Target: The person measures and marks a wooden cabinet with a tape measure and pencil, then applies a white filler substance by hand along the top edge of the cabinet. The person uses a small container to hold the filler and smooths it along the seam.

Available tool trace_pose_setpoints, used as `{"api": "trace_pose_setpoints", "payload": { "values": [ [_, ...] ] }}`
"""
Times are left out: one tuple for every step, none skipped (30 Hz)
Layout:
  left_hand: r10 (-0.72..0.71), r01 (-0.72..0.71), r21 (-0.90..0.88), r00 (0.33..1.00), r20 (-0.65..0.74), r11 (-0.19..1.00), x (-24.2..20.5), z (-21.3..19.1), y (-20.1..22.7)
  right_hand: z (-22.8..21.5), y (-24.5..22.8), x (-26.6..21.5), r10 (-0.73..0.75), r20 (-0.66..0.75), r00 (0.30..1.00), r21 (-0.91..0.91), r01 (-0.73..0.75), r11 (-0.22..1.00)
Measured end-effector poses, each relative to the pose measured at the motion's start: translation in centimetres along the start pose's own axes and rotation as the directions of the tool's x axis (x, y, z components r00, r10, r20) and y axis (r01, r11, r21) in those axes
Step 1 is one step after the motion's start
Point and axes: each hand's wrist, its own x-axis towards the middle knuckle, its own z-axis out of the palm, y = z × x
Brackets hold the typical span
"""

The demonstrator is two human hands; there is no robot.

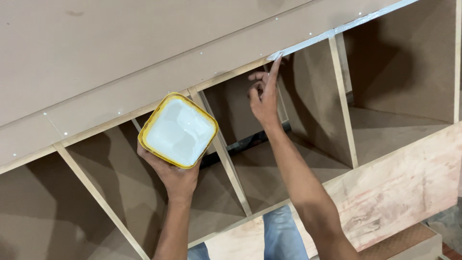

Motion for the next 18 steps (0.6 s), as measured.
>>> {"api": "trace_pose_setpoints", "payload": {
  "values": [
    [0.004,-0.004,0.002,1.000,-0.003,1.000,0.0,-0.1,-0.1,0.1,0.3,0.3,-0.014,0.007,1.000,-0.013,0.014,1.000],
    [0.007,-0.007,0.005,1.000,-0.004,1.000,0.0,-0.3,-0.3,0.4,0.4,0.6,-0.028,0.012,1.000,-0.027,0.028,0.999],
    [0.019,-0.019,0.045,1.000,-0.010,0.999,0.1,-0.5,-0.4,0.8,0.6,0.8,-0.067,-0.008,0.998,-0.104,0.065,0.992],
    [0.024,-0.023,0.086,1.000,-0.012,0.996,-0.1,-0.7,-0.5,1.2,0.6,0.7,-0.100,-0.025,0.995,-0.183,0.094,0.979],
    [0.030,-0.028,0.128,0.999,-0.014,0.991,-0.2,-0.9,-0.6,1.5,0.5,0.4,-0.135,-0.038,0.990,-0.261,0.120,0.958],
    [0.015,-0.014,0.105,1.000,-0.012,0.994,-0.4,-1.0,-0.7,1.6,0.2,0.1,-0.144,-0.019,0.989,-0.347,0.128,0.929],
    [0.000,0.001,0.083,1.000,-0.010,0.997,-0.6,-1.1,-0.7,1.7,-0.2,-0.3,-0.152,0.001,0.988,-0.431,0.137,0.892],
    [-0.010,0.011,0.058,1.000,-0.009,0.998,-0.5,-1.1,-0.8,1.8,-0.7,-0.3,-0.163,0.021,0.986,-0.509,0.150,0.847],
    [-0.009,0.009,0.061,1.000,-0.002,0.998,-0.4,-1.0,-0.8,1.8,-1.3,-0.2,-0.117,0.041,0.992,-0.594,0.118,0.796],
    [-0.010,0.009,0.068,1.000,0.005,0.998,-0.4,-1.2,-0.8,2.0,-1.9,-0.2,-0.065,0.057,0.996,-0.670,0.086,0.737],
    [-0.010,0.009,0.075,1.000,0.013,0.997,-0.4,-1.4,-0.7,2.1,-2.5,-0.3,-0.012,0.069,0.998,-0.740,0.059,0.670],
    [-0.008,0.007,0.074,1.000,0.009,0.997,-0.4,-1.4,-0.7,2.1,-3.0,-0.3,0.065,0.089,0.994,-0.787,0.030,0.617],
    [-0.005,0.005,0.074,1.000,0.006,0.997,-0.3,-1.4,-0.7,2.1,-3.5,-0.3,0.143,0.103,0.984,-0.829,0.005,0.559],
    [-0.005,0.004,0.071,1.000,0.002,0.997,-0.4,-1.3,-0.7,2.0,-3.9,-0.3,0.221,0.112,0.969,-0.869,-0.013,0.494],
    [-0.003,0.003,0.071,1.000,0.009,0.998,-0.4,-1.3,-0.7,1.7,-4.2,-0.5,0.226,0.133,0.965,-0.882,0.011,0.471],
    [0.002,-0.003,0.071,1.000,0.016,0.997,-0.4,-1.4,-0.6,1.5,-4.5,-0.5,0.227,0.154,0.962,-0.892,0.036,0.451],
    [0.007,-0.009,0.071,1.000,0.022,0.997,-0.3,-1.4,-0.5,1.2,-4.6,-0.5,0.229,0.175,0.957,-0.901,0.062,0.430],
    [0.014,-0.016,0.063,1.000,0.023,0.998,-0.3,-1.3,-0.5,0.6,-4.7,-0.5,0.147,0.147,0.978,-0.831,0.041,0.554]
  ]
}}
